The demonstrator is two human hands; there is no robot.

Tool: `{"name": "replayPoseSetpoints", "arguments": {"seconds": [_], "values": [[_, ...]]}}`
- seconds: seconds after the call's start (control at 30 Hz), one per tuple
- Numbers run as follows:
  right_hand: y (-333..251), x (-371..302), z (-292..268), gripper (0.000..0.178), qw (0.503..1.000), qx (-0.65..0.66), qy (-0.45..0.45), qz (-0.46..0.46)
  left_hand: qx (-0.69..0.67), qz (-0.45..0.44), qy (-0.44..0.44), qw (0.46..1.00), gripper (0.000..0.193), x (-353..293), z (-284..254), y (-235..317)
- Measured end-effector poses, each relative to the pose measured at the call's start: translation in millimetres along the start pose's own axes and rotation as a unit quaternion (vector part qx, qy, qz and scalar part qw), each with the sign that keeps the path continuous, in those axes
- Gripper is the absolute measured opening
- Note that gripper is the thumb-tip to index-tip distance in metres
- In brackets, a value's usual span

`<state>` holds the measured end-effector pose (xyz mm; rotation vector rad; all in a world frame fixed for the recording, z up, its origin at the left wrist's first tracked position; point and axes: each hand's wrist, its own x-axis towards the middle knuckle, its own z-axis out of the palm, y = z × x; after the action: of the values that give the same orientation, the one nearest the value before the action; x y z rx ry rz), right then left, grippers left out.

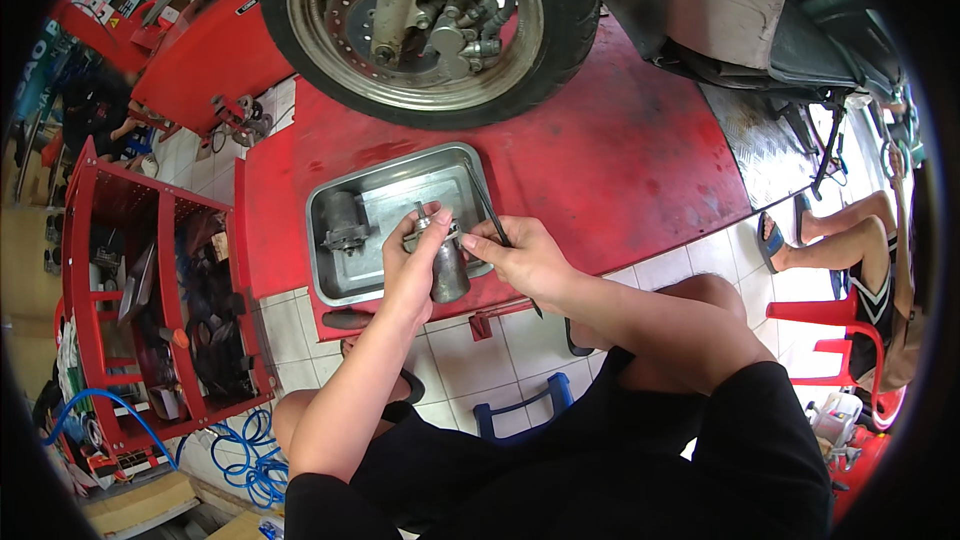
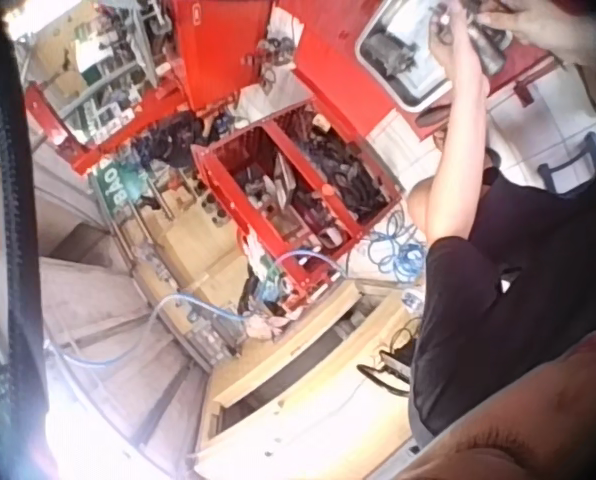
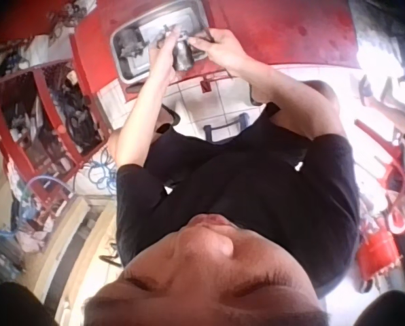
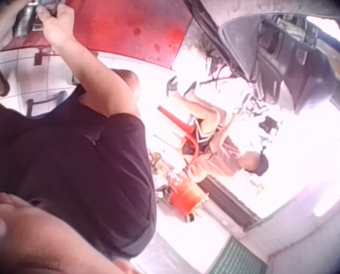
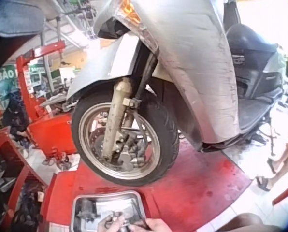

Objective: The person uses a screwdriver to disassemble a cylindrical motorcycle part, removing a small internal component and placing it into a metal tray. The person then continues to manipulate the main housing of the part.

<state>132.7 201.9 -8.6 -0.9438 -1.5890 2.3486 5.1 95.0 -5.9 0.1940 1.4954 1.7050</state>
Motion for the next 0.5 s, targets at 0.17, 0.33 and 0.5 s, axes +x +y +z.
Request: {"name": "replayPoseSetpoints", "arguments": {"seconds": [0.17, 0.33, 0.5], "values": [[2, -1, 14, 0.025, 1.0, 0.016, -0.007, -0.012, -0.023, -0.008, 0.006, 1.0, 0.052, -4, -14, 1], [5, 7, 20, 0.022, 0.998, 0.041, 0.036, 0.002, -0.044, -0.035, 0.023, 0.998, 0.051, -6, -22, 4], [0, 34, 3, 0.03, 0.981, -0.185, 0.054, -0.033, -0.065, -0.037, 0.067, 0.995, 0.041, -5, -37, 22]]}}
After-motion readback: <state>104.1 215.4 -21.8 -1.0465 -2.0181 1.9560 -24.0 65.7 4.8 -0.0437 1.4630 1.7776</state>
